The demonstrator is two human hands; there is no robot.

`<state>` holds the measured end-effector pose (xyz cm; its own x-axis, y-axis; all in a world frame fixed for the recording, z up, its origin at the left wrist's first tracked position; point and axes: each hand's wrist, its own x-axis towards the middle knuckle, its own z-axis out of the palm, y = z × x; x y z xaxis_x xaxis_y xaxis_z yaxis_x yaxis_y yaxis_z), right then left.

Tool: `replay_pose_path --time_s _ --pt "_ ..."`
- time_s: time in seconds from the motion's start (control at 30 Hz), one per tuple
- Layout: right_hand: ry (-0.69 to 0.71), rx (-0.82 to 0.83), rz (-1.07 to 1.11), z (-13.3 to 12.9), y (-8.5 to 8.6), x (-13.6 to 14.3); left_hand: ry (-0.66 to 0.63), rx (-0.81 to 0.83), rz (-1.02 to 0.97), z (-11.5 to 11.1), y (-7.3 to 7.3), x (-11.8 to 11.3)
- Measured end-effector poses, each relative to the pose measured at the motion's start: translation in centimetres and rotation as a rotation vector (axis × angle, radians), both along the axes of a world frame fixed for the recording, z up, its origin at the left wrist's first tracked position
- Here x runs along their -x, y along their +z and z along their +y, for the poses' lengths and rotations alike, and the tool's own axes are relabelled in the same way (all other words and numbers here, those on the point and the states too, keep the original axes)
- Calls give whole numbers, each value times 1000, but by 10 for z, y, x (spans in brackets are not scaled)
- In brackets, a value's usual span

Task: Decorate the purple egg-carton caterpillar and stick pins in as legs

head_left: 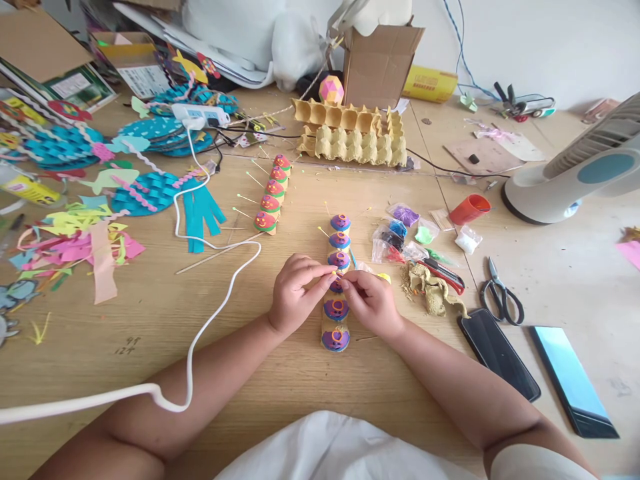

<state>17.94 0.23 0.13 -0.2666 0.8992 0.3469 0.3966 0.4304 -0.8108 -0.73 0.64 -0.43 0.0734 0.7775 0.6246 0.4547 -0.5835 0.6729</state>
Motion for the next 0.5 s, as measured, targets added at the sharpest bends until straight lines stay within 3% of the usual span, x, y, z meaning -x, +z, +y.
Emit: replay_pose_path --time_s 0.3,0.5 --pt "-1 20 53 0 2 0 -50 16 -17 1 1 0" --pt "17 -68 11 1 -1 -2 -76 9 -39 -1 2 -1"
